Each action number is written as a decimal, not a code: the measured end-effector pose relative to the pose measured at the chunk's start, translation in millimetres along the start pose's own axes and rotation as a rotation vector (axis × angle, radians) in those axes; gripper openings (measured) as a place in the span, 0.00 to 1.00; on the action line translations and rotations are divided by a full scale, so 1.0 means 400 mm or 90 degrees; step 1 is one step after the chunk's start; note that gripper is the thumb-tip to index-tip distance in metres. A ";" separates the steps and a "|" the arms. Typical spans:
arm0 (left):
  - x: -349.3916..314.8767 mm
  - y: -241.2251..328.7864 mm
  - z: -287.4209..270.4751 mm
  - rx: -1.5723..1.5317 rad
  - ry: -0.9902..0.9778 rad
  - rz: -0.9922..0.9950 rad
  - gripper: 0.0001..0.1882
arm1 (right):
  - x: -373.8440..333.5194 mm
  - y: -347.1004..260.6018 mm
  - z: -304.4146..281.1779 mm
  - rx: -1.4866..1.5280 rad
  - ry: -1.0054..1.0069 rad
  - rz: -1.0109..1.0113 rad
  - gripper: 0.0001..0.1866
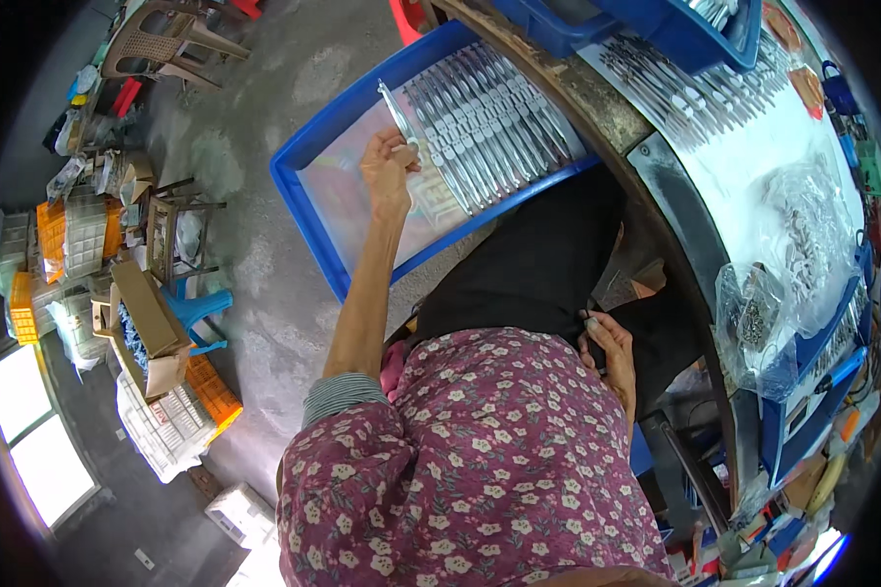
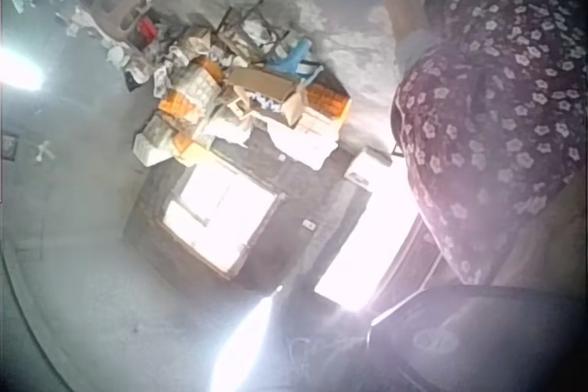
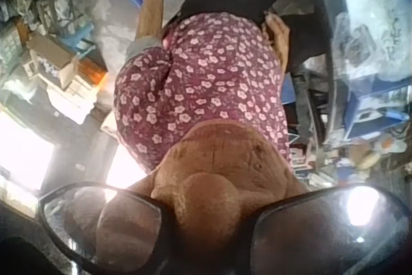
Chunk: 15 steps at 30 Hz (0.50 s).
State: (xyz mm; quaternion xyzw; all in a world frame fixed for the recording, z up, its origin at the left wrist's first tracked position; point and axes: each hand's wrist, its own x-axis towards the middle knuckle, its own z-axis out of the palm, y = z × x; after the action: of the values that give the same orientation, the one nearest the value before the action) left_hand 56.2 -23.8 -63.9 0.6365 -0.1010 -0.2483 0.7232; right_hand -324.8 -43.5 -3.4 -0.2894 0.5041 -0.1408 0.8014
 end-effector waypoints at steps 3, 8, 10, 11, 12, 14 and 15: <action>-0.008 0.007 0.003 -0.025 -0.018 0.012 0.15 | -0.003 -0.005 0.002 0.002 0.001 0.015 0.12; -0.016 0.029 0.016 -0.042 -0.046 0.030 0.15 | -0.002 0.000 0.002 -0.001 -0.002 -0.007 0.12; -0.017 0.035 0.020 -0.052 -0.059 0.030 0.15 | -0.002 -0.001 0.004 0.000 0.000 -0.002 0.12; -0.018 0.035 0.019 -0.053 -0.059 0.030 0.15 | 0.000 -0.001 0.003 0.000 -0.001 -0.001 0.12; -0.018 0.034 0.018 -0.056 -0.059 0.036 0.15 | 0.000 -0.002 0.003 0.001 -0.001 0.000 0.12; -0.020 0.034 0.018 -0.058 -0.059 0.042 0.15 | -0.001 -0.002 0.005 -0.001 0.001 0.002 0.12; -0.021 0.035 0.019 -0.060 -0.058 0.037 0.15 | -0.002 -0.002 0.005 -0.002 0.003 0.005 0.12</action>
State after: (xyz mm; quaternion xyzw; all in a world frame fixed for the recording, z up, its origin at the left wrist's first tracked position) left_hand 48.8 -25.2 -47.5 0.5864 -0.1405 -0.2603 0.7541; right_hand -323.3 -43.1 -1.9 -0.2886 0.5075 -0.1379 0.8001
